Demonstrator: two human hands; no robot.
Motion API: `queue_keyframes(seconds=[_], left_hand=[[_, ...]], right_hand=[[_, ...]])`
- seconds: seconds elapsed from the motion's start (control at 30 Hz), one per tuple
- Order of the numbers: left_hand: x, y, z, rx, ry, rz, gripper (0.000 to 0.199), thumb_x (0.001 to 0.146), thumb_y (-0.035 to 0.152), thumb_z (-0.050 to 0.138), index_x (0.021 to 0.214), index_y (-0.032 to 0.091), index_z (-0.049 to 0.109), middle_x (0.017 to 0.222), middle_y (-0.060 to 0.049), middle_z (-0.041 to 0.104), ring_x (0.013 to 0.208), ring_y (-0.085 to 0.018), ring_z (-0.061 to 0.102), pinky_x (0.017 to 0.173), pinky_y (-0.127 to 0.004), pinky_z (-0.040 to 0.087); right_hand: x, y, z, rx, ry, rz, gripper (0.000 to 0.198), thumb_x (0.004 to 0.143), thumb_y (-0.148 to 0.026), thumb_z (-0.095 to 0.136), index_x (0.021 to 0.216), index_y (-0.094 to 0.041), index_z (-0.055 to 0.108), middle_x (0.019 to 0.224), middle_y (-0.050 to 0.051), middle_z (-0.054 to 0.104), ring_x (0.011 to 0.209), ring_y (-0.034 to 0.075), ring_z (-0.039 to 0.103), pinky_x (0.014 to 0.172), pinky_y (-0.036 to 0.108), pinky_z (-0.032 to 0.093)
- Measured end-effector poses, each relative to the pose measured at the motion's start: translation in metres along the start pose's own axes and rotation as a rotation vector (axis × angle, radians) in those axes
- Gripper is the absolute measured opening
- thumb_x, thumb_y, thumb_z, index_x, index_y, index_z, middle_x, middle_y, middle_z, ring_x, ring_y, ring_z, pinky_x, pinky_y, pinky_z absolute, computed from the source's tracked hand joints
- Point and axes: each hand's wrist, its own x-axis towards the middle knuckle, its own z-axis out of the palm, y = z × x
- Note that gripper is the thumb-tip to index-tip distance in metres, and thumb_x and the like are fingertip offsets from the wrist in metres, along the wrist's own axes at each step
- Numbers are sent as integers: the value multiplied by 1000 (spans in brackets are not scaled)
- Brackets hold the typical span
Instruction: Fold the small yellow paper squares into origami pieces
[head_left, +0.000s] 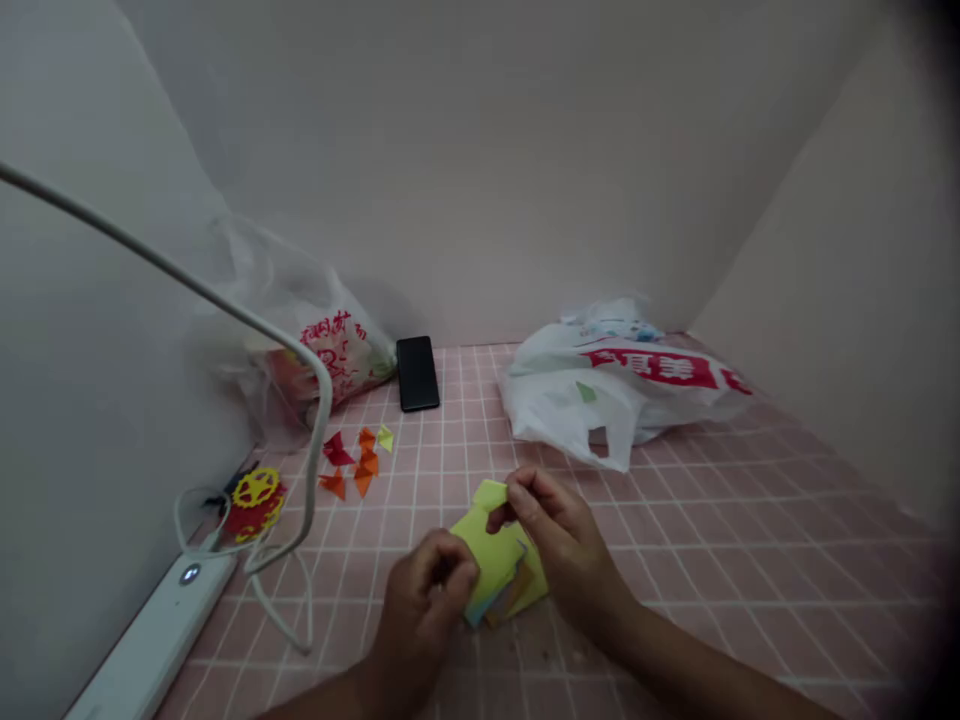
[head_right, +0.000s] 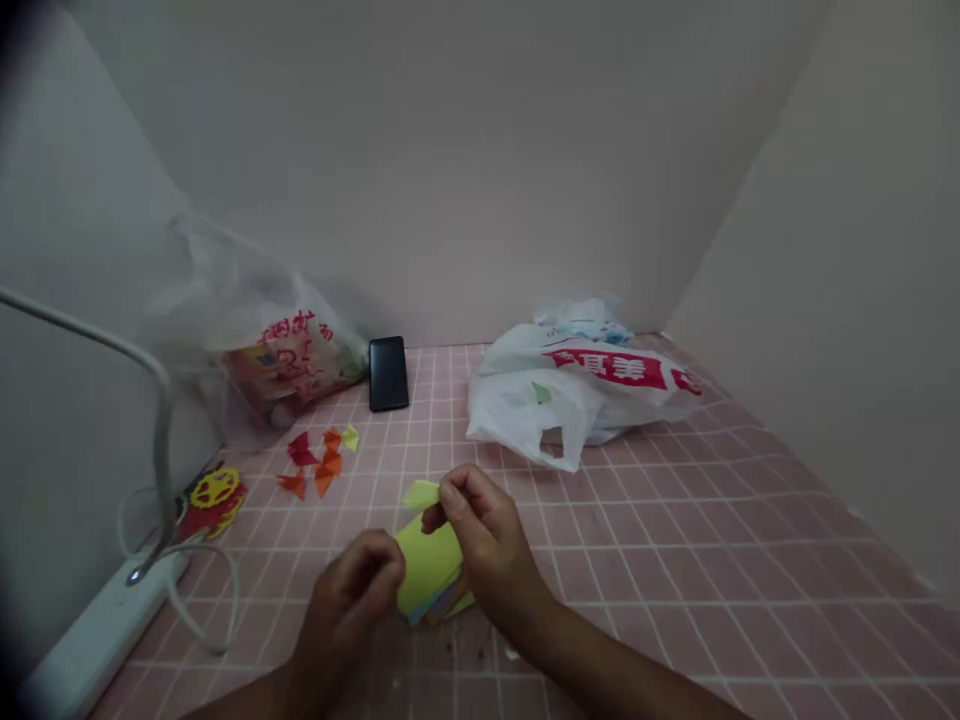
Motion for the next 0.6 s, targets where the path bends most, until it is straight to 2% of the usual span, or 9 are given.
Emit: queue_keyframes(seconds=[0.1, 0.13, 0.27, 0.4, 0.5, 0.6], left_hand=[[9, 15, -7, -165, 170, -67, 18, 91, 39, 56, 91, 20, 56, 68, 4, 51, 59, -11, 49, 56, -21, 43], [12, 19, -9, -197, 166, -73, 19, 92, 39, 55, 94, 20, 57, 70, 4, 53, 59, -11, 50, 57, -21, 44], [14, 23, -12, -174, -72, -145, 20, 87, 35, 65, 89, 16, 64, 73, 0, 60, 61, -10, 53, 59, -20, 45], [11, 19, -10, -152, -14, -160, 24, 85, 34, 66, 71, 15, 61, 59, 3, 54, 54, -9, 50, 53, -19, 42], [11, 16, -9, -145, 9, -160, 25, 85, 34, 66, 70, 15, 60, 58, 3, 55, 53, -9, 50, 52, -19, 42], [13, 12, -9, -107, -31, -126, 25, 86, 34, 65, 70, 15, 61, 62, 1, 56, 56, -10, 51, 54, -20, 42]], right_hand=[[1, -5, 0, 68, -76, 63, 26, 95, -40, 51, 79, -19, 52, 69, 1, 64, 62, 13, 56, 58, 24, 45], [0, -4, 1, 50, -96, 59, 27, 95, -40, 51, 79, -19, 53, 69, 1, 64, 62, 13, 56, 58, 24, 45], [-6, 2, 3, -63, -211, 19, 25, 95, -38, 51, 78, -19, 55, 71, 1, 60, 62, 13, 56, 56, 24, 45], [-8, 9, 7, -52, -276, 6, 27, 96, -39, 49, 79, -19, 55, 70, 1, 59, 63, 14, 58, 58, 26, 46], [-8, 12, 9, 89, -285, 87, 25, 95, -41, 50, 84, -20, 55, 69, -1, 60, 61, 14, 58, 56, 25, 48], [-6, 12, 8, 44, -267, 75, 21, 93, -36, 55, 79, -20, 54, 66, -2, 59, 59, 12, 57, 56, 24, 47]])
